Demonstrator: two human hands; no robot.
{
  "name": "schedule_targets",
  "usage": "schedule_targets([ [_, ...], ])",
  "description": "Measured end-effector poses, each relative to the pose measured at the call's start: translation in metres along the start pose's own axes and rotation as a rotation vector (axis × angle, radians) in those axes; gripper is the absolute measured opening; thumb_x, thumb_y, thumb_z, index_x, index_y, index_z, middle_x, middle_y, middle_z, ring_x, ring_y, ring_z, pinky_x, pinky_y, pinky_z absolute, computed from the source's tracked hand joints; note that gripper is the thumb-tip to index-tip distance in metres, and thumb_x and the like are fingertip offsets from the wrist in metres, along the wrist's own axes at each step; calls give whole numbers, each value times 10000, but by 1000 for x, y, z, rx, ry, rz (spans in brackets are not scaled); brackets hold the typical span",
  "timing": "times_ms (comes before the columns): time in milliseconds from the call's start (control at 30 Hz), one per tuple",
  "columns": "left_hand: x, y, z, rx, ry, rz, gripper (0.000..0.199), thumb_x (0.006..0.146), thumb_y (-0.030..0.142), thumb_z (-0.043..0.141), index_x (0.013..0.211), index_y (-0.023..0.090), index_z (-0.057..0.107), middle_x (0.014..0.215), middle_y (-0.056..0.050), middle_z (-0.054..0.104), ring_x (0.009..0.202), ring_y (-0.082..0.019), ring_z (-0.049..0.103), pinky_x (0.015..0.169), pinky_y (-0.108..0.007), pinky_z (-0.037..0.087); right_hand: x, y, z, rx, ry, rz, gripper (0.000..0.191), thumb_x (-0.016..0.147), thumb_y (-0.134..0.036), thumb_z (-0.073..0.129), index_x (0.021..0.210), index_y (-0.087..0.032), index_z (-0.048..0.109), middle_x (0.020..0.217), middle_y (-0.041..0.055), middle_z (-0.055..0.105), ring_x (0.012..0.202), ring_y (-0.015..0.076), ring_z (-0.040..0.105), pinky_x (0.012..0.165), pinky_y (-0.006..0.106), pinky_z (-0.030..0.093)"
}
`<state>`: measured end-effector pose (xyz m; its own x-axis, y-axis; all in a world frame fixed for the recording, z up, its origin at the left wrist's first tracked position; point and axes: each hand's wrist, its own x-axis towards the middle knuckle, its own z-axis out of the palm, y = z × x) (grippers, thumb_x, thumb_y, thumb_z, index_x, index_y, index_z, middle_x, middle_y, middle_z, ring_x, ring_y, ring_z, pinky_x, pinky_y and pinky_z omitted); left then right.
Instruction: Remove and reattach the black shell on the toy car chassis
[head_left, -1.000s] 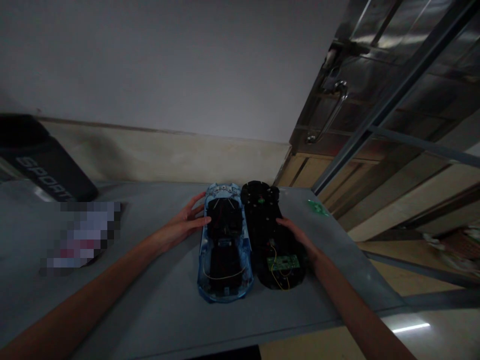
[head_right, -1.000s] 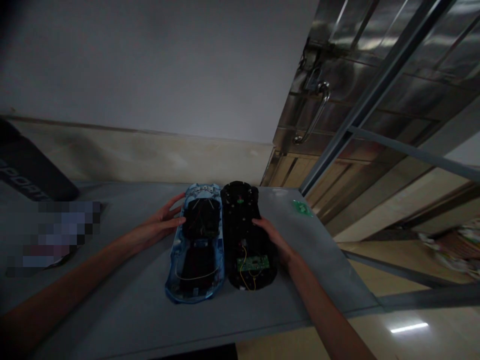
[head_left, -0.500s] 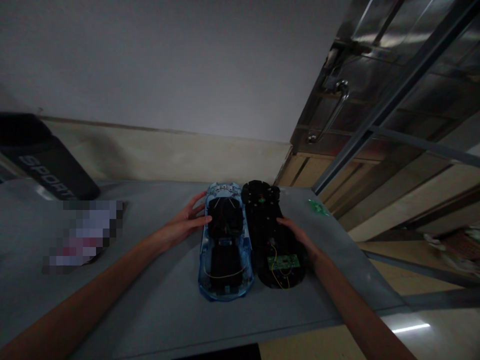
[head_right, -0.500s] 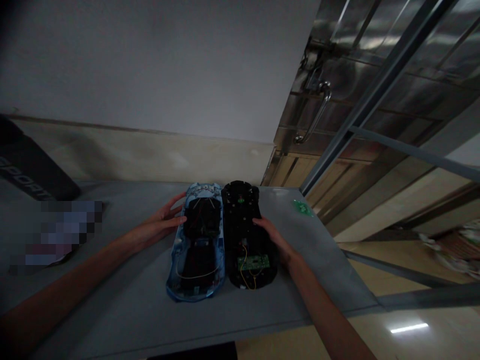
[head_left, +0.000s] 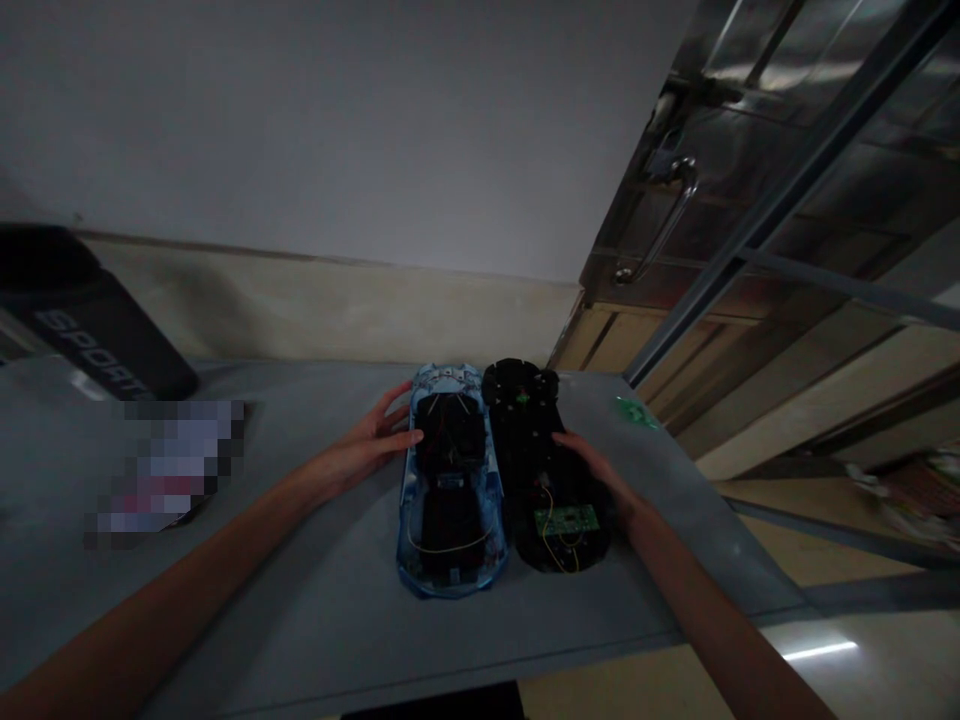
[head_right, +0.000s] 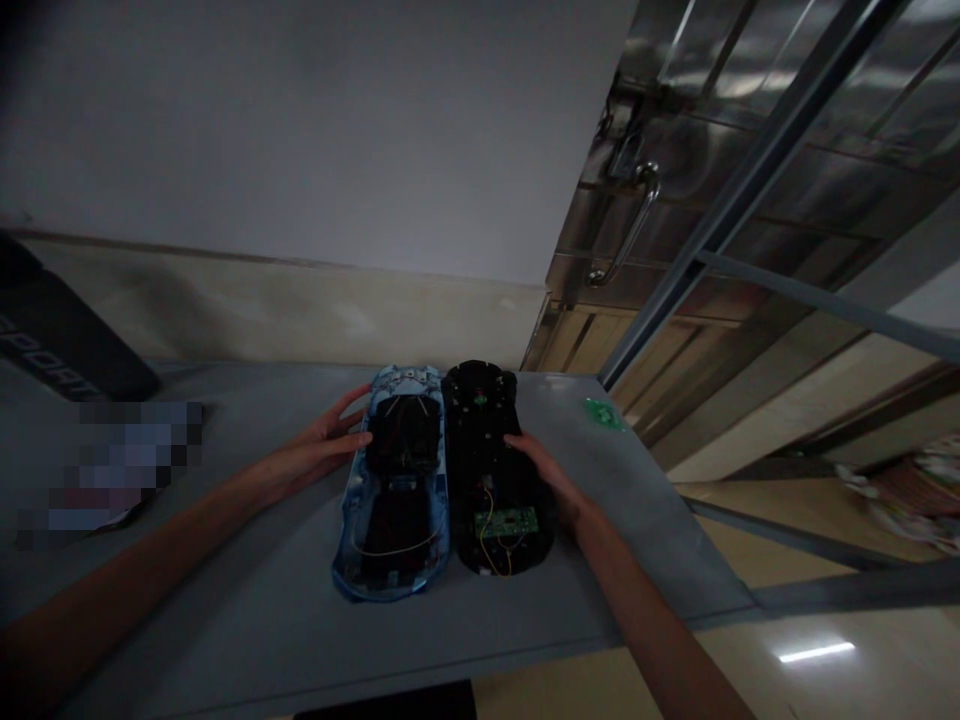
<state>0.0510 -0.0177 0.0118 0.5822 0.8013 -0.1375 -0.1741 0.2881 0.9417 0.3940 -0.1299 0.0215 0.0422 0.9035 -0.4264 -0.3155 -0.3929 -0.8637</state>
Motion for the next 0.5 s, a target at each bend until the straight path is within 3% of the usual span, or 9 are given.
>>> schedule_targets([
  [133,0,0,1,11,-5,23,1012,865,333,952,1722,416,420,1751,-62,572,1665,-382,473,1390,-586,349,-2,-3,5,-22,72,9,175,919,-386,799,1052,-273,793,819,3,832,756,242,794,841,371,681],
  [333,2,-3,-2,36,7,37,937,869,343,954,1683,408,496,1751,-70,568,1664,-374,476,1383,-572,368,-1,-2,2,-38,16,-16,239,890,-447,845,1029,-265,777,912,35,856,825,258,803,783,360,651],
  [500,6,-9,-7,42,70,20,930,838,328,976,1654,404,536,1764,-62,548,1690,-389,425,1385,-574,355,2,1,-3,-39,16,6,317,894,-464,854,1119,-255,776,961,57,868,816,267,802,789,385,654],
])
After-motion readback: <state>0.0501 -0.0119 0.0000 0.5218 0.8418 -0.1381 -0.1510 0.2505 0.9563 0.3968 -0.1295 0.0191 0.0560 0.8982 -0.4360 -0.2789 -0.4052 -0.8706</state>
